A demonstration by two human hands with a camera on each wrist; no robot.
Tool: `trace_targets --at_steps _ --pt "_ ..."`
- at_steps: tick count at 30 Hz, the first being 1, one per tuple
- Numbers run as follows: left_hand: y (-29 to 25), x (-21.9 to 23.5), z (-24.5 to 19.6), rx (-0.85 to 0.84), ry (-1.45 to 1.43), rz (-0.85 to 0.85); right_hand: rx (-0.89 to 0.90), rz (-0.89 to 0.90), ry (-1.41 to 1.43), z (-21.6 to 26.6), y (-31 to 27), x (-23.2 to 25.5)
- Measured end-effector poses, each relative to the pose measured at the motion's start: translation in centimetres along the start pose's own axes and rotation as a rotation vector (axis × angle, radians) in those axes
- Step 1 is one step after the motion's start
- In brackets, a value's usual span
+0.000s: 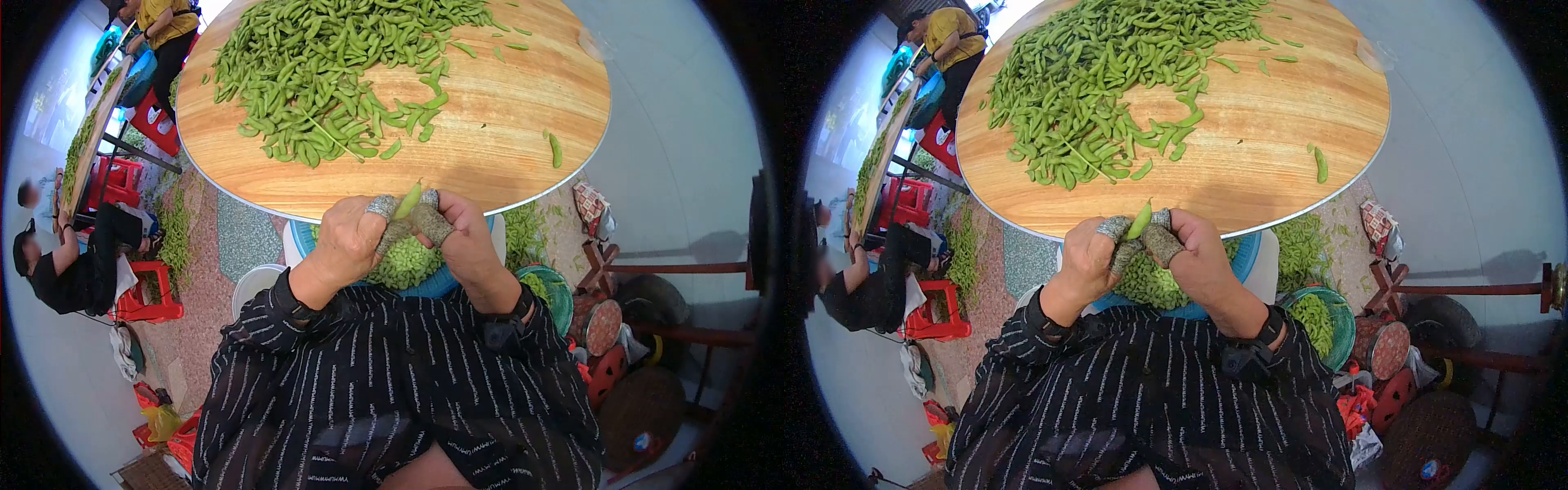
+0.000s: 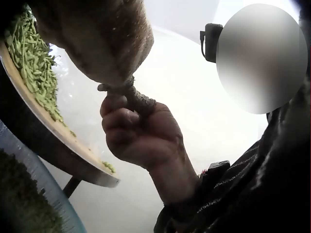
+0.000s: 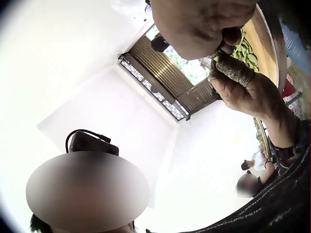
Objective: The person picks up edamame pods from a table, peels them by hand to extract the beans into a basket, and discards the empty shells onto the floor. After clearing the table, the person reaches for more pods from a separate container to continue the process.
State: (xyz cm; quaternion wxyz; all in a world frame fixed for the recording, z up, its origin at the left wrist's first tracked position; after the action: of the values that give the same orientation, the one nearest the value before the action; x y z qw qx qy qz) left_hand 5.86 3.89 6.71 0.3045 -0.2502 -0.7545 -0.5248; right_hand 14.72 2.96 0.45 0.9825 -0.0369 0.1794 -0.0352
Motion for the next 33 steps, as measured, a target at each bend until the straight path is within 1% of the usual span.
trace_targets --at_steps 2,5,7,8,10,11,13,14,16,17,19,23,25,28,29,31,32,33 --pt "-0.1 0.1 -0.1 -0.008 -0.005 -0.03 0.02 0.021 0.028 -0.2 0.1 -0.1" --pt "-0.5 -0.1 0.4 0.04 -0.048 -0.054 0.011 0.016 -0.004 -0.8 0.3 -0.1" --pt "-0.8 -0.3 1.4 0.134 -0.178 -0.098 0.048 0.038 0.006 -0.8 0.4 -0.2" --pt "-0.9 -0.3 1.4 0.133 -0.178 -0.098 0.048 0.038 0.005 -0.8 0.5 -0.2" --pt "-1.5 -1.2 2.7 0.291 -0.314 -0.053 0.051 0.029 -0.016 -1.0 0.5 -0.2" --pt "-1.5 -1.1 2.5 0.292 -0.313 -0.053 0.05 0.03 -0.016 -1.0 0.5 -0.3" --pt "-1.5 -1.2 3.1 0.402 -0.476 -0.088 0.082 0.036 -0.014 -0.6 0.5 -0.4" --pt "-1.5 -1.2 3.0 0.402 -0.475 -0.087 0.082 0.036 -0.014 -0.7 0.5 -0.4" --pt "-2.1 -1.6 3.6 0.483 -0.521 -0.097 0.071 0.045 -0.036 -0.8 0.5 -0.4" --pt "-2.2 -1.8 3.6 0.482 -0.521 -0.097 0.071 0.045 -0.036 -0.8 0.5 -0.4" --pt "-2.8 -2.4 4.1 0.54 -0.632 -0.126 0.069 0.049 -0.06 -0.8 0.5 -0.4" --pt "-2.9 -2.5 4.1 0.545 -0.658 -0.143 0.074 0.031 -0.091 -0.9 0.4 -0.3" --pt "-3.5 -3.1 4.6 0.597 -0.779 -0.197 0.104 0.053 -0.078 -0.7 0.4 -0.5" --pt "-4.1 -3.5 5.0 0.644 -0.752 -0.165 0.134 0.028 -0.116 -0.5 0.6 -0.4" --pt "-3.8 -3.3 4.9 0.643 -0.751 -0.164 0.136 0.028 -0.115 -0.4 0.6 -0.3" --pt "-2.3 -1.8 3.2 0.475 -0.438 -0.122 -0.047 0.06 0.085 -1.6 0.6 -0.2" --pt "-2.3 -1.8 3.4 0.477 -0.439 -0.121 -0.049 0.059 0.086 -1.3 0.5 -0.2" --pt "-1.7 -1.5 2.6 0.338 -0.295 -0.1 -0.117 0.051 0.14 -1.4 0.4 -0.2"
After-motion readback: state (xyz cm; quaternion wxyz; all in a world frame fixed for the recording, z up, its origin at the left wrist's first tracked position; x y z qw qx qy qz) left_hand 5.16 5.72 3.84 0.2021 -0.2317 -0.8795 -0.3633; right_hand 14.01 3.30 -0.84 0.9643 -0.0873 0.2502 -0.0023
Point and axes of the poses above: each hand's wrist, its own y-axis towards the middle knuckle, its own x-axis out of the back of the hand, z = x × y, the point moved 10 cm from there along y, towards the middle knuckle, and after that the axes turned 2 degrees about -x, right-handed, at the moved point
